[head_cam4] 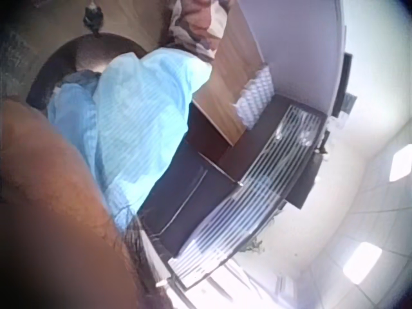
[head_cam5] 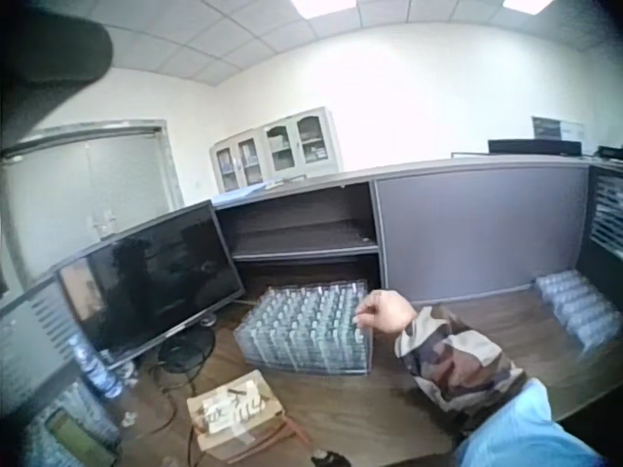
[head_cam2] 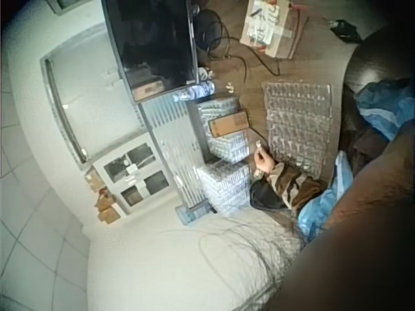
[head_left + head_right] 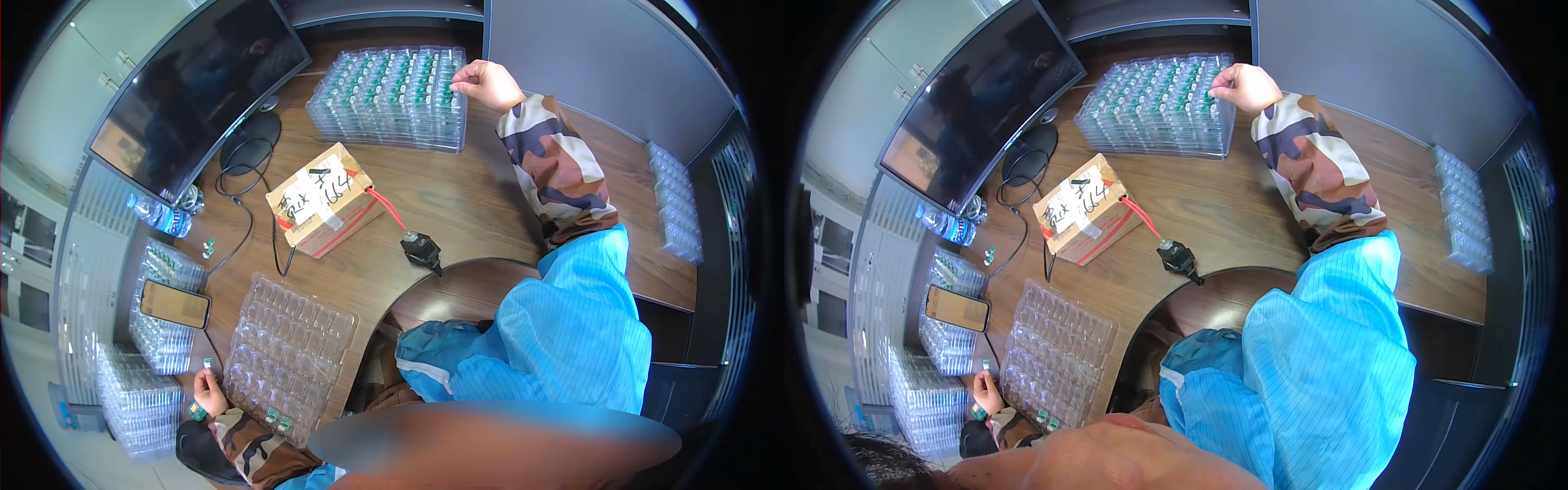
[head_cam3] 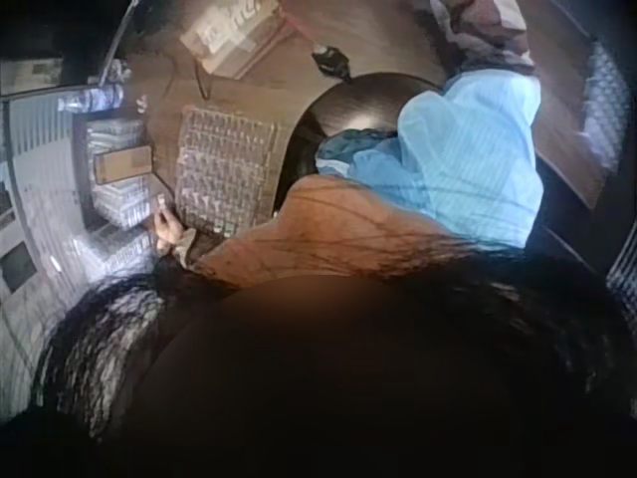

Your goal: Arranging small electronic components into individual slots of a plastic grid tray on a workbench.

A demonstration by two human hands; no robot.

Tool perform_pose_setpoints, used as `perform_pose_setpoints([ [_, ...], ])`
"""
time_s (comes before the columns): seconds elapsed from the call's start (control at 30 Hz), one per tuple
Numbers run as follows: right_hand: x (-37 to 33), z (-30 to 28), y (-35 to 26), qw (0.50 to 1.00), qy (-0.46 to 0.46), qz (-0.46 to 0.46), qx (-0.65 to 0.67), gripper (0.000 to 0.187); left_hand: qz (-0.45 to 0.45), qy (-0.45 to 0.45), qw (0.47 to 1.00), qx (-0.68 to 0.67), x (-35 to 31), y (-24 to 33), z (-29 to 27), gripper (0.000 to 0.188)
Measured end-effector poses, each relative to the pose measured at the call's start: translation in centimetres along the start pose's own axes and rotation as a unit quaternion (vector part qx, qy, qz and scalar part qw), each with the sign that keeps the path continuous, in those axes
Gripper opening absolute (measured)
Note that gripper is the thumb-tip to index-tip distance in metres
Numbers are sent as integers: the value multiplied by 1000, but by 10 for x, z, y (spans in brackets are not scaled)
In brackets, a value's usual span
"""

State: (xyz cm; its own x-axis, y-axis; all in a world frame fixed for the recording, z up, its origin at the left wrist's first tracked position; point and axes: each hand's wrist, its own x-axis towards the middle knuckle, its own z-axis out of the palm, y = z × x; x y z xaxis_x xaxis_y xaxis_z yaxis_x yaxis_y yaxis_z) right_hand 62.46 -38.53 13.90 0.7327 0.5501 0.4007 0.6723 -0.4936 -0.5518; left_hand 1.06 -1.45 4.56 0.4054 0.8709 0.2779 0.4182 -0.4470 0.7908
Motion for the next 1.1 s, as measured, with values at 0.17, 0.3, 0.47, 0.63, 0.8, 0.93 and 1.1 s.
perform_pose_setpoints([
  [0.17, 10, 2, 5, 999, 9, 29, 25, 22, 23, 2, 1000, -3, 0, -1, 0, 12],
  [0.3, 17, 5, 9, 997, 17, 69, 11, 20, 9, -4, 1000, -8, 0, -1, 0, 12],
  [0.47, 23, 7, 9, 997, -1, 71, -7, 23, 22, -3, 1000, -19, -1, 2, 0, 12],
  [0.63, 23, 7, 8, 995, -6, 85, -44, 23, 21, 3, 1000, -6, -2, 3, 0, 12],
  [0.8, 24, 3, 4, 995, -17, 87, -55, 23, 17, -4, 1000, -9, 0, 0, 1, 12],
  [0.93, 25, 1, -1, 987, -27, 111, -111, 23, 40, 7, 999, -13, -2, 0, 1, 12],
  [1.1, 25, 2, 5, 991, -4, 81, -109, 23, 12, -2, 1000, 20, 0, 6, 1, 12],
])
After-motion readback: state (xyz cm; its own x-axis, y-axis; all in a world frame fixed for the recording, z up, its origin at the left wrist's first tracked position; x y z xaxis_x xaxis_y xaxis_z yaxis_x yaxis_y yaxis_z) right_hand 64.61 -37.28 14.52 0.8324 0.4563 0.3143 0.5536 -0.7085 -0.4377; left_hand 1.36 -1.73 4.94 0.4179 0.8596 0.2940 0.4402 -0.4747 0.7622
